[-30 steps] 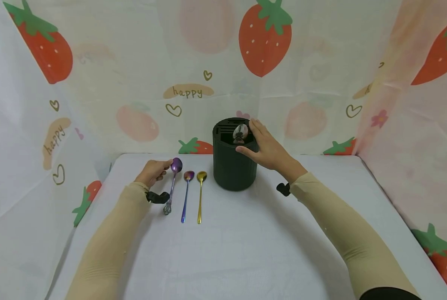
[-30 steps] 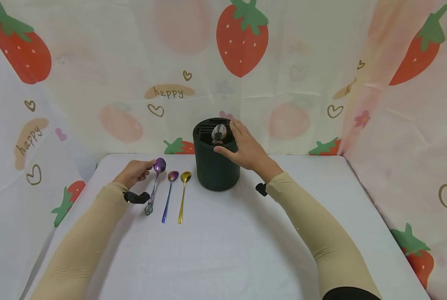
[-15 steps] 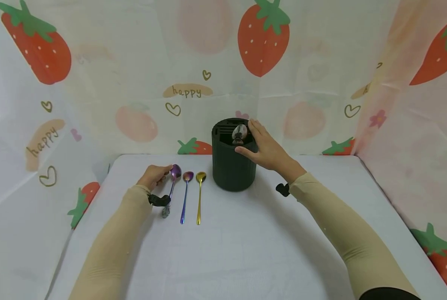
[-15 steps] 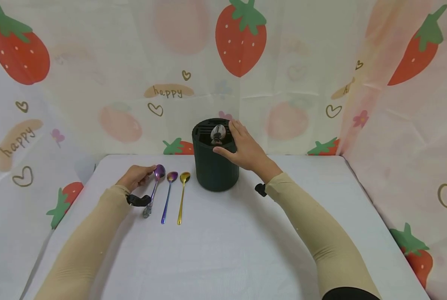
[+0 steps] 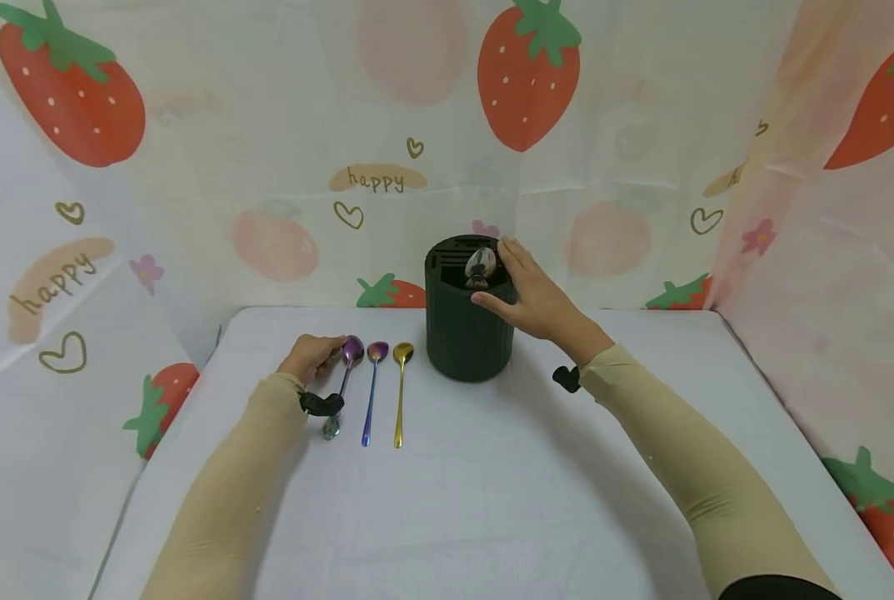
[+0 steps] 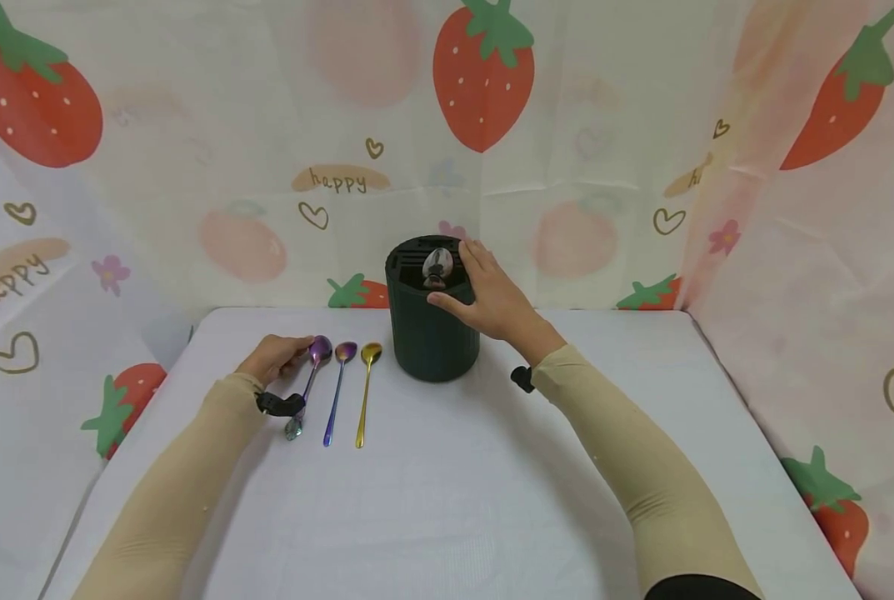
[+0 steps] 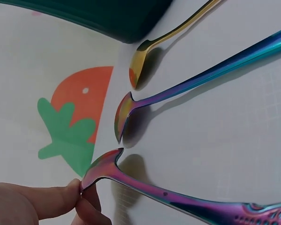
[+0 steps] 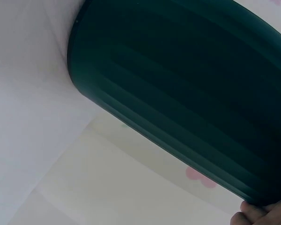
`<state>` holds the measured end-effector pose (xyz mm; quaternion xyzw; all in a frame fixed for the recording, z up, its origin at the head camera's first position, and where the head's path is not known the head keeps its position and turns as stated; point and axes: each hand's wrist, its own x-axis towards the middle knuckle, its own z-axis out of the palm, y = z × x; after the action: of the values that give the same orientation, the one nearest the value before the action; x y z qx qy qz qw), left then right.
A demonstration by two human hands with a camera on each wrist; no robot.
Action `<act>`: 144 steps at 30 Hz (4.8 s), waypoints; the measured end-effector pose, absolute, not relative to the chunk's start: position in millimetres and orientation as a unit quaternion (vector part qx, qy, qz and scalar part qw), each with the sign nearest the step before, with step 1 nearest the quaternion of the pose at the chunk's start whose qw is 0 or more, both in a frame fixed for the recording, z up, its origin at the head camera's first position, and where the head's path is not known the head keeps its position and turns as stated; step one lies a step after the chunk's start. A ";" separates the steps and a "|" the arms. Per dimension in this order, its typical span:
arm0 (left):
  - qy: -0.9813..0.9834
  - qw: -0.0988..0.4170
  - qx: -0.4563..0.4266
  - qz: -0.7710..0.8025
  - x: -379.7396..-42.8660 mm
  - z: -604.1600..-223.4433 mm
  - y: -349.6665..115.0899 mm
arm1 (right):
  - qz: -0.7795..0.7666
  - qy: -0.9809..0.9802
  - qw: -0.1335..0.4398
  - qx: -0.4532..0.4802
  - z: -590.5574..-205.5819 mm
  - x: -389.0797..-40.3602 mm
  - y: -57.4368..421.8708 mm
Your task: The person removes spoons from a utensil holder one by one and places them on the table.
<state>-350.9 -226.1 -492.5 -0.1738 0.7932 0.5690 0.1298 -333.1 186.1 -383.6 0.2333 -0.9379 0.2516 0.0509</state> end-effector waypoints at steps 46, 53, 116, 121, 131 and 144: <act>0.892 0.128 -0.046 0.432 -337.4 -471.5 -228.3 | 0.256 -0.938 0.052 0.228 -384.3 -336.8 184.1; 0.890 0.083 0.015 0.448 -333.7 -450.2 -207.7 | 0.257 -0.939 0.048 0.223 -384.0 -336.3 182.8; 0.841 0.034 0.258 0.474 -356.8 -345.6 -62.1 | 0.252 -0.938 0.070 0.227 -384.1 -340.6 186.5; 0.835 0.040 0.248 0.490 -356.9 -346.4 -65.4 | 0.255 -0.937 0.071 0.227 -385.1 -339.6 183.7; 0.827 0.064 0.228 0.509 -357.3 -346.3 -78.1 | 0.256 -0.938 0.064 0.225 -386.2 -338.9 182.2; 0.821 0.034 0.222 0.524 -354.2 -346.2 -85.6 | 0.256 -0.937 0.058 0.229 -388.4 -337.6 181.9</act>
<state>-354.2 -85.6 -346.2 0.2218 0.8213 0.5244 0.0344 -337.6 181.9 -388.4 0.2291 -0.9373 0.2563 0.0580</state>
